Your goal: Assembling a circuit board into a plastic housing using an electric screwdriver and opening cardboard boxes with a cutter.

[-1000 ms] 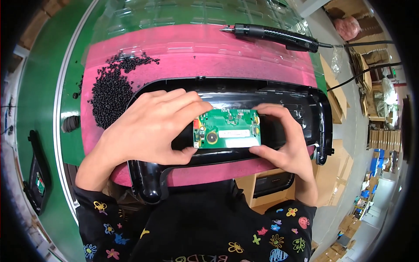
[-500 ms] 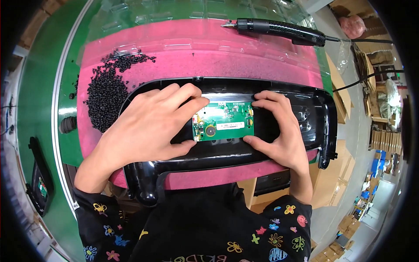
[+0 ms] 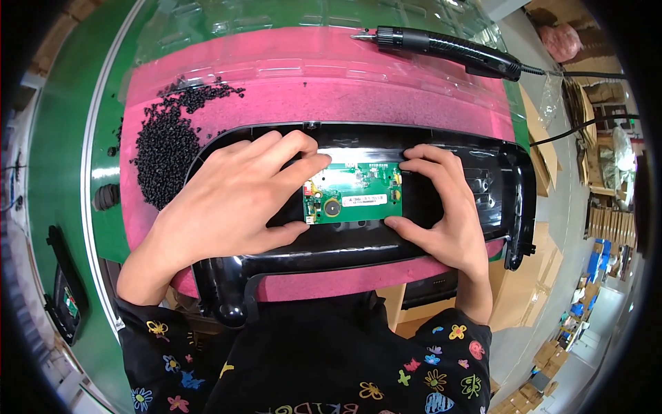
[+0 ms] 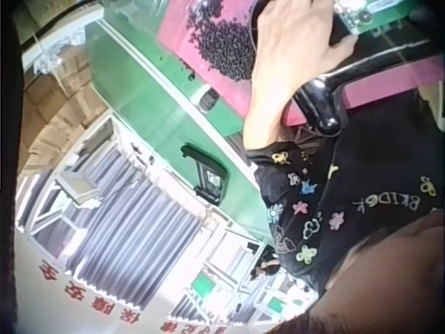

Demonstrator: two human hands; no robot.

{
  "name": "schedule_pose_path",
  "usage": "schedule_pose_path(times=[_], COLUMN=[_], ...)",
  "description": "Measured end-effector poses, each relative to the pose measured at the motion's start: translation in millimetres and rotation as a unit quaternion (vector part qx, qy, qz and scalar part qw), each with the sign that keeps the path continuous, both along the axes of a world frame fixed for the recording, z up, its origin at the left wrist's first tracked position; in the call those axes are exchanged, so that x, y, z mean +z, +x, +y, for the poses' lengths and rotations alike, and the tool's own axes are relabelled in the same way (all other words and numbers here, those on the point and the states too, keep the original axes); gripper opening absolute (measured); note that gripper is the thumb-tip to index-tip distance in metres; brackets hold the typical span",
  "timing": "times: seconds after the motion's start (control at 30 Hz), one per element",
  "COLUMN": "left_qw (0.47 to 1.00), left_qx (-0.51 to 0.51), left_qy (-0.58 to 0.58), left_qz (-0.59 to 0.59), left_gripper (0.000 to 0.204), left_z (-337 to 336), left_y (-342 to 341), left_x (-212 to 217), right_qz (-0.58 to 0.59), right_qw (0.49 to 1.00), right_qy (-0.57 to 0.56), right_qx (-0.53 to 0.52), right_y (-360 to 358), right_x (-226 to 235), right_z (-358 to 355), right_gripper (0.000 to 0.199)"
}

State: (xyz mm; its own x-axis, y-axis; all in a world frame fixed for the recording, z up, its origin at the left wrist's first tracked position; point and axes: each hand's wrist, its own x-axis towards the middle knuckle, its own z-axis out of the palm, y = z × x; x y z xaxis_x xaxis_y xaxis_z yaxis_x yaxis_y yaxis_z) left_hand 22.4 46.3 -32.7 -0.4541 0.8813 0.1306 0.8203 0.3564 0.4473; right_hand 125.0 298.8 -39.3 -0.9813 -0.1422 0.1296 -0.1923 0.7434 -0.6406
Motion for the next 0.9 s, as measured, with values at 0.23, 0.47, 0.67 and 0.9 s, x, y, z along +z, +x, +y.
schedule_pose_path(times=[0.23,0.47,0.67,0.9], left_qw=[1.0,1.0,0.999,0.999], left_qx=[0.001,-0.002,0.0,-0.008], left_qy=[0.006,0.007,0.015,0.015], left_qz=[-0.007,-0.015,-0.03,-0.031], left_gripper=[0.062,0.062,0.063,0.063], left_z=[-5,-8,-11,-16], left_y=[-2,-4,-4,-7], left_x=[-1,-6,-8,-10], right_qz=[-0.002,-0.006,-0.017,-0.015], right_qw=[1.0,1.0,0.999,1.0], right_qy=[0.004,0.018,0.02,0.024], right_qx=[-0.005,-0.005,-0.019,-0.013], right_y=[0,-2,-4,-6], right_x=[0,-1,-2,0], right_z=[-4,-5,-10,-13], right_gripper=[0.057,0.059,0.058,0.059])
